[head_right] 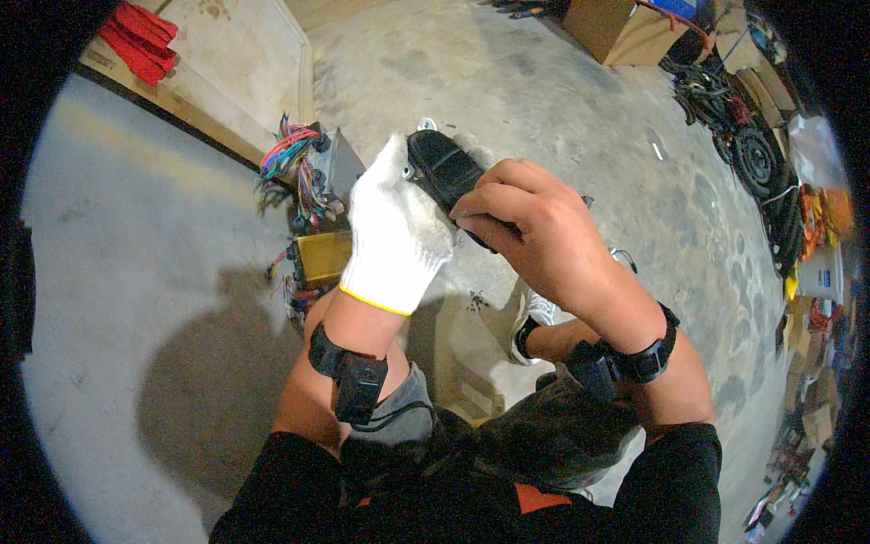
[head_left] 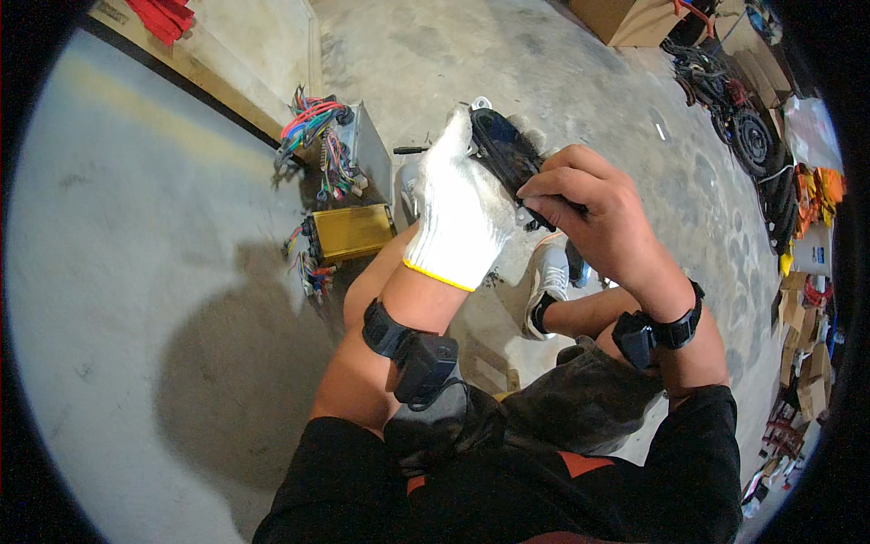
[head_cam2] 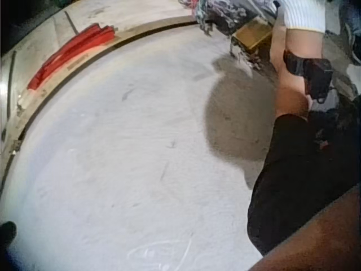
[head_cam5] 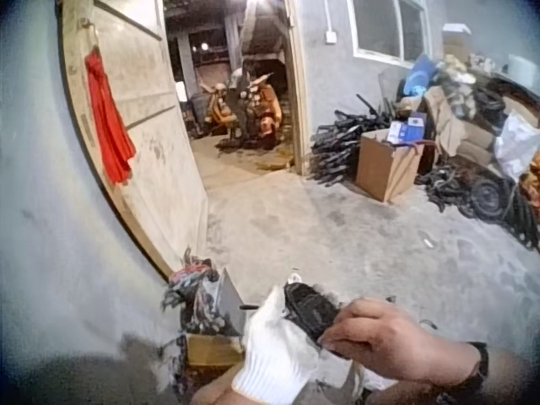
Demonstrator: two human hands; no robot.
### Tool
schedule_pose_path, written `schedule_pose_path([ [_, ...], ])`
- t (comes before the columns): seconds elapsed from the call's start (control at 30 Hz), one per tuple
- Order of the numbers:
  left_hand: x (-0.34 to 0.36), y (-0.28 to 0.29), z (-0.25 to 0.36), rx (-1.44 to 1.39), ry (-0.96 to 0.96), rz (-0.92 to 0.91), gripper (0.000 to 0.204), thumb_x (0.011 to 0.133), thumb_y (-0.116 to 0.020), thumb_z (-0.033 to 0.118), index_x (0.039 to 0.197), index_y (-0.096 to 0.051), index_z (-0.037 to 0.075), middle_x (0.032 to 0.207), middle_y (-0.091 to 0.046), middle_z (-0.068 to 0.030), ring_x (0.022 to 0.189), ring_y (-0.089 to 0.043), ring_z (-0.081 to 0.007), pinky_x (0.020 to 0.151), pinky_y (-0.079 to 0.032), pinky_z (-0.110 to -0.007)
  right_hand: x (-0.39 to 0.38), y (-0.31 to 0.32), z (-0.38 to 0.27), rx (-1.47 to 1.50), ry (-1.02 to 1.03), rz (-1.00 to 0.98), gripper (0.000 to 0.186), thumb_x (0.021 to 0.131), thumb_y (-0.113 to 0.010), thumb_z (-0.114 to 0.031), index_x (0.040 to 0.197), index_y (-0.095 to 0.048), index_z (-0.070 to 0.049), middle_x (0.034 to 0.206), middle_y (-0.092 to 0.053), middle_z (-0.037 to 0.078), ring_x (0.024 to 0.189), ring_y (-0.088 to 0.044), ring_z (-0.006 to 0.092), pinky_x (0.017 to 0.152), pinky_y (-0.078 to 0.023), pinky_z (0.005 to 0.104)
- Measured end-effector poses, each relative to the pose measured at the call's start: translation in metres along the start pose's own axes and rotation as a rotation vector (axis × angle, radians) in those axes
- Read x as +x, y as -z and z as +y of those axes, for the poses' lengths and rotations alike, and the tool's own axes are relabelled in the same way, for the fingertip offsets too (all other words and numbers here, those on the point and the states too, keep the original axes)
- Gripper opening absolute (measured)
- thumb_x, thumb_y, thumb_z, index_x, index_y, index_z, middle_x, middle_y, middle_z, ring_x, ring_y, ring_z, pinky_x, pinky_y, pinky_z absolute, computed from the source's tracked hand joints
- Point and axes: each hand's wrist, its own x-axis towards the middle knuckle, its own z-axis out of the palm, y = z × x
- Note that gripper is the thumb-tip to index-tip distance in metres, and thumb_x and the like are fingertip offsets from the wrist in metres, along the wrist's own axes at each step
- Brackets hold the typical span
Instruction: Repairing an electronic controller component using a screwdriver.
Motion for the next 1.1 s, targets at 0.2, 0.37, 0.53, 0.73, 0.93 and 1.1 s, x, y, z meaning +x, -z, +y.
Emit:
schedule_pose_path([
  [0.2, 0.005, 0.004, -0.005, 0.069, -0.074, 0.105, 0.039, 0.101, -0.042, 0.041, 0.106, -0.061, 0.008, 0.097, -0.067, -0.0121, 0.087, -0.065, -0.0284, 0.081, -0.053, -0.041, -0.002, -0.002, 0.002, -0.035, -0.001, 0.020, 0.014, 0.080, -0.073, -0.004, 0.094, -0.070, -0.006, 0.090, -0.064, 0.010, 0.087, -0.063, 0.0292, 0.074, -0.052, 0.0380],
  [0.37, -0.001, 0.004, 0.003, -0.033, 0.004, 0.020, 0.040, 0.101, -0.042, 0.043, 0.105, -0.062, 0.008, 0.097, -0.067, -0.0120, 0.088, -0.065, -0.0286, 0.078, -0.053, -0.042, 0.001, -0.003, -0.005, -0.100, 0.040, 0.004, 0.013, 0.078, -0.073, -0.005, 0.091, -0.069, -0.007, 0.090, -0.064, 0.009, 0.086, -0.063, 0.0294, 0.074, -0.052, 0.0385],
  [0.53, 0.003, 0.005, -0.001, 0.008, -0.019, 0.060, 0.040, 0.101, -0.042, 0.044, 0.105, -0.061, 0.009, 0.097, -0.067, -0.0114, 0.087, -0.065, -0.0287, 0.079, -0.053, -0.043, 0.000, -0.004, -0.005, -0.116, 0.001, 0.046, 0.014, 0.078, -0.074, -0.006, 0.091, -0.069, -0.007, 0.090, -0.064, 0.010, 0.085, -0.062, 0.0300, 0.073, -0.052, 0.0392],
  [0.73, 0.000, 0.004, -0.001, -0.005, -0.043, 0.061, 0.041, 0.101, -0.040, 0.045, 0.107, -0.061, 0.009, 0.098, -0.067, -0.0117, 0.088, -0.065, -0.0293, 0.081, -0.053, -0.043, 0.002, -0.009, -0.004, -0.116, 0.011, 0.071, 0.014, 0.078, -0.074, -0.007, 0.091, -0.068, -0.007, 0.089, -0.063, 0.010, 0.085, -0.062, 0.0305, 0.073, -0.052, 0.0396],
  [0.93, -0.002, 0.004, 0.003, 0.021, -0.044, 0.053, 0.043, 0.101, -0.041, 0.044, 0.110, -0.061, 0.007, 0.103, -0.067, -0.0151, 0.091, -0.065, -0.0318, 0.083, -0.053, -0.044, 0.000, -0.002, -0.009, -0.207, 0.066, 0.032, 0.016, 0.074, -0.073, -0.006, 0.090, -0.068, -0.009, 0.086, -0.061, 0.007, 0.081, -0.060, 0.0283, 0.070, -0.052, 0.0389],
  [1.1, 0.002, 0.002, 0.003, 0.060, -0.086, 0.131, 0.046, 0.101, -0.038, 0.045, 0.110, -0.061, 0.006, 0.105, -0.067, -0.0177, 0.095, -0.065, -0.0348, 0.086, -0.052, -0.047, 0.000, -0.006, -0.012, -0.332, 0.130, 0.033, 0.020, 0.073, -0.071, -0.008, 0.092, -0.068, -0.011, 0.087, -0.061, 0.004, 0.082, -0.060, 0.0249, 0.066, -0.053, 0.0350],
])
